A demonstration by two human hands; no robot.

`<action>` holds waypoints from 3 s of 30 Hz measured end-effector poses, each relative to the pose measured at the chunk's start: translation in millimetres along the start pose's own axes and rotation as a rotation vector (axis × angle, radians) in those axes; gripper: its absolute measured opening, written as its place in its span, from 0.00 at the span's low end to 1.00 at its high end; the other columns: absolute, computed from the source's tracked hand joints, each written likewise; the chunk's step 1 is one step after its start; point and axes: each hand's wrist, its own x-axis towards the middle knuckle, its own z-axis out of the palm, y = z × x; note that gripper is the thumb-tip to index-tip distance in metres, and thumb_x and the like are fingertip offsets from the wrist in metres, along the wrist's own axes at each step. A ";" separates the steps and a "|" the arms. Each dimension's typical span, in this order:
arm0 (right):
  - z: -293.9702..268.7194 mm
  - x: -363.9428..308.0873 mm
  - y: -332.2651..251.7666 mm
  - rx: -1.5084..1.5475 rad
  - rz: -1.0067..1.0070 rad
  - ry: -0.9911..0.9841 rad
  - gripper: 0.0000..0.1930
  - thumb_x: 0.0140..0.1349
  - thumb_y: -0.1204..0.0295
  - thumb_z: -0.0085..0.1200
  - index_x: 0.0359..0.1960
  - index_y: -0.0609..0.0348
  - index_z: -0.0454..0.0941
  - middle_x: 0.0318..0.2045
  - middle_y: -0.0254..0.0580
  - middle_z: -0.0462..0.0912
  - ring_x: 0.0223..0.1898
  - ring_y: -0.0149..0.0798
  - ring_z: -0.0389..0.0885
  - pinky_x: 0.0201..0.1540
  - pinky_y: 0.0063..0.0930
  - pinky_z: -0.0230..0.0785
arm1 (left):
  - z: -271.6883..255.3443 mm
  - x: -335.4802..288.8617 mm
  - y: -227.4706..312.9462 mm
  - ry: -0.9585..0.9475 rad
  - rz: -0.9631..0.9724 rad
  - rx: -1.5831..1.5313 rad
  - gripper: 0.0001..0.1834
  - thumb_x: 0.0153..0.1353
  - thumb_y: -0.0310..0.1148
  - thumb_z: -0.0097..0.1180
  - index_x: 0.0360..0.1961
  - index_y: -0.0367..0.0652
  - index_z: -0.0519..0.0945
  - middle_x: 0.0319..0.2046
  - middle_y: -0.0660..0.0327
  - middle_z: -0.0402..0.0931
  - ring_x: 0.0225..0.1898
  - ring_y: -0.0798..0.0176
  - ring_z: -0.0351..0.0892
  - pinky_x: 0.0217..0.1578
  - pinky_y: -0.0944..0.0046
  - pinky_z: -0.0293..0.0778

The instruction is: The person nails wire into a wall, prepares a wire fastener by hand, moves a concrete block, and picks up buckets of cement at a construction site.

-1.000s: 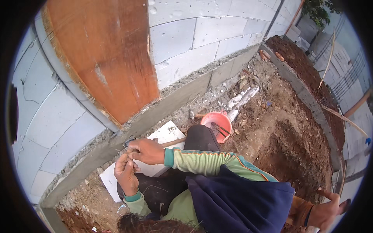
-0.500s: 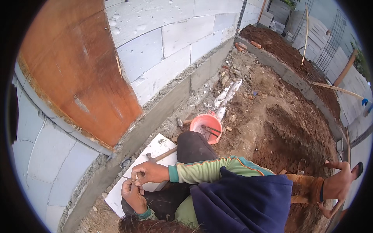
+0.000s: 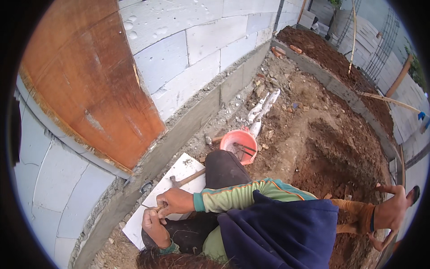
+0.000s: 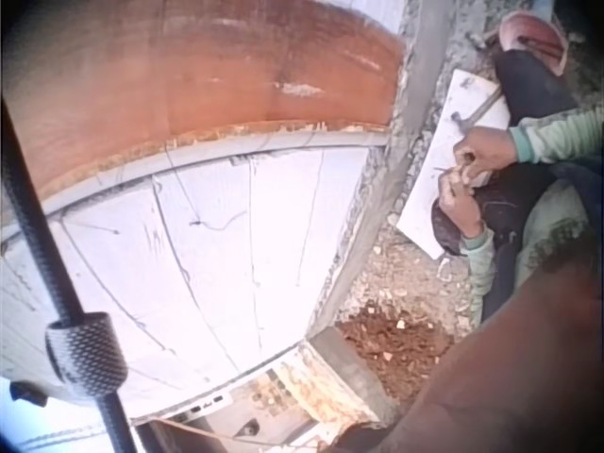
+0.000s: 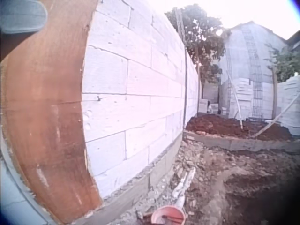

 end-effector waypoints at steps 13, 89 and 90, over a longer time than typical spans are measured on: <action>9.4 -2.5 5.7 -0.477 -0.304 0.195 0.12 0.54 0.63 0.62 0.29 0.56 0.73 0.26 0.40 0.77 0.30 0.48 0.78 0.31 0.42 0.69 | 13.8 2.5 -1.5 0.090 0.252 0.437 0.10 0.65 0.27 0.49 0.28 0.31 0.73 0.24 0.53 0.71 0.26 0.56 0.70 0.28 0.57 0.66; -139.3 13.6 155.1 -0.180 -0.067 0.777 0.17 0.67 0.64 0.56 0.52 0.59 0.72 0.35 0.58 0.82 0.34 0.62 0.82 0.34 0.47 0.73 | 178.7 335.4 -42.8 -0.171 -0.764 -0.722 0.08 0.71 0.35 0.50 0.39 0.42 0.76 0.27 0.66 0.74 0.25 0.68 0.70 0.23 0.68 0.67; -149.4 16.2 154.9 -0.230 -0.110 0.745 0.17 0.66 0.65 0.57 0.52 0.58 0.72 0.34 0.56 0.82 0.33 0.61 0.82 0.33 0.47 0.73 | 180.3 336.6 -44.6 -0.139 -0.723 -0.730 0.09 0.71 0.35 0.50 0.38 0.41 0.76 0.27 0.66 0.75 0.24 0.68 0.70 0.23 0.67 0.68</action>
